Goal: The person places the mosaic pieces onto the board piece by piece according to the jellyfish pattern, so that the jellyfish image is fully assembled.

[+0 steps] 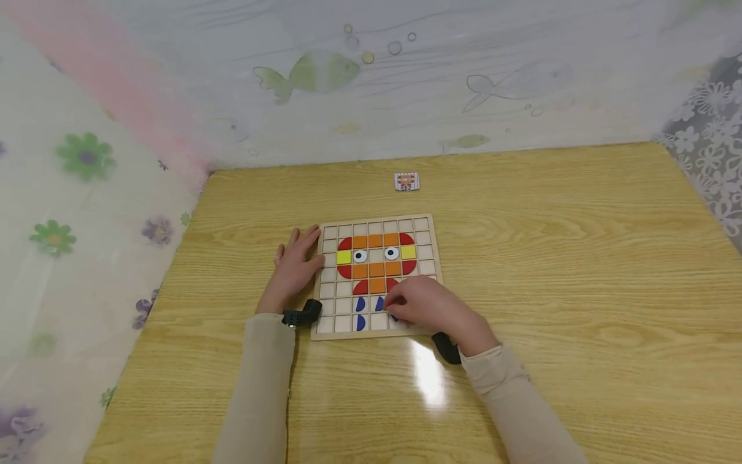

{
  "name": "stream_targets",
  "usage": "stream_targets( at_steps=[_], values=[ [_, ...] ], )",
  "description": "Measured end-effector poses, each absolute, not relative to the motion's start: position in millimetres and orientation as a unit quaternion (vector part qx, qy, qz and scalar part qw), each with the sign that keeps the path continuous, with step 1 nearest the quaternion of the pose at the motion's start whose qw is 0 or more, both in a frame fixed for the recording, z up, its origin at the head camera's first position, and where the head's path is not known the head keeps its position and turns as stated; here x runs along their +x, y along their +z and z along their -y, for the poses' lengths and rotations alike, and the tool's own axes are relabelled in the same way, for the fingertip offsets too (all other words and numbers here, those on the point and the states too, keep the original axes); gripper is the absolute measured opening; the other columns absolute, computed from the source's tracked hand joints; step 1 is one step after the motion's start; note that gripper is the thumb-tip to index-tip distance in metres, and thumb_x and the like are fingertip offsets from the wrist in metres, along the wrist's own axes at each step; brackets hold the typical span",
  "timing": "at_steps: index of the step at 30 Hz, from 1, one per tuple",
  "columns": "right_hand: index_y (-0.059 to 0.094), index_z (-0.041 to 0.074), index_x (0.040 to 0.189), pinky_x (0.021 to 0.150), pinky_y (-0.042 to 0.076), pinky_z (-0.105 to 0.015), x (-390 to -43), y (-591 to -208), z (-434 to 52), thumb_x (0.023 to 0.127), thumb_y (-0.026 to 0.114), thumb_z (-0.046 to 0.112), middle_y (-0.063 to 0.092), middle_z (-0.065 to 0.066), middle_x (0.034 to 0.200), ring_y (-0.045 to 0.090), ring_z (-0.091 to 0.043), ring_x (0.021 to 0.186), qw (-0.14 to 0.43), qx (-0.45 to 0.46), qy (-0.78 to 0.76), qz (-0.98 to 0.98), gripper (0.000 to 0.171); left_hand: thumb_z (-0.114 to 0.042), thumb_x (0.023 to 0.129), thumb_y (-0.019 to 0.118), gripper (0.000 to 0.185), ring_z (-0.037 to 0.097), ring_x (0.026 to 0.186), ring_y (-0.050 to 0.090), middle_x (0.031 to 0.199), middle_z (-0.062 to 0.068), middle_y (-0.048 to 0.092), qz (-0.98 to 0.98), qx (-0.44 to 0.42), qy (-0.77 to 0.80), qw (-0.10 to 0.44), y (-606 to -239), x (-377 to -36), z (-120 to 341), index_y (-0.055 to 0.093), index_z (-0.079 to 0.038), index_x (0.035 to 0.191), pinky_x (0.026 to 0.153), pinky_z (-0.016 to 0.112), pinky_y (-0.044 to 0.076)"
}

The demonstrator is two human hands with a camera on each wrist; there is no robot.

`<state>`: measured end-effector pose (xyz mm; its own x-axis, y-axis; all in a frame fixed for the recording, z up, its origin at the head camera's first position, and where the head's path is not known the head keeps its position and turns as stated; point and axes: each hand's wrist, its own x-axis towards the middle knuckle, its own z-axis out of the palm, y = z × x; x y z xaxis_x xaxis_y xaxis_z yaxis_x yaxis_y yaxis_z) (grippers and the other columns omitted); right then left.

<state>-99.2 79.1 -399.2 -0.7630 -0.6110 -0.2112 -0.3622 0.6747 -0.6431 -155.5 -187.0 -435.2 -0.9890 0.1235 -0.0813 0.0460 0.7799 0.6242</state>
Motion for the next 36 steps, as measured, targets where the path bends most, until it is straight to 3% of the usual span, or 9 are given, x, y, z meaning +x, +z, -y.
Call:
stream_targets(
  at_steps=[9, 22, 36],
  values=[
    [0.070, 0.015, 0.087, 0.059, 0.039, -0.026, -97, -400, -74, 0.084, 0.061, 0.022, 0.052, 0.010, 0.060, 0.047, -0.007, 0.057, 0.184, -0.274, -0.298, -0.896, 0.012, -0.023, 0.087, 0.047, 0.056, 0.021, 0.135, -0.002, 0.145, -0.006, 0.023, -0.942, 0.043, 0.328, 0.062, -435, -155, 187, 0.031, -0.017, 0.140, 0.100, 0.049, -0.008],
    [0.067, 0.017, 0.079, 0.060, 0.040, -0.026, -94, -401, -62, 0.081, 0.064, 0.022, 0.055, 0.010, 0.065, 0.048, -0.008, 0.061, 0.166, -0.229, -0.309, -0.908, 0.006, -0.024, 0.087, 0.047, 0.056, 0.021, 0.135, -0.002, 0.146, -0.007, 0.022, -0.943, 0.039, 0.325, 0.063, -434, -156, 186, 0.031, -0.017, 0.140, 0.100, 0.048, -0.008],
    [0.066, 0.018, 0.076, 0.062, 0.040, -0.026, -90, -401, -56, 0.078, 0.067, 0.019, 0.054, 0.013, 0.066, 0.048, -0.007, 0.062, 0.163, -0.241, -0.301, -0.908, 0.003, -0.024, 0.087, 0.047, 0.056, 0.021, 0.135, -0.002, 0.145, -0.006, 0.023, -0.942, 0.041, 0.328, 0.059, -434, -155, 186, 0.032, -0.016, 0.140, 0.100, 0.048, -0.007]
  ],
)
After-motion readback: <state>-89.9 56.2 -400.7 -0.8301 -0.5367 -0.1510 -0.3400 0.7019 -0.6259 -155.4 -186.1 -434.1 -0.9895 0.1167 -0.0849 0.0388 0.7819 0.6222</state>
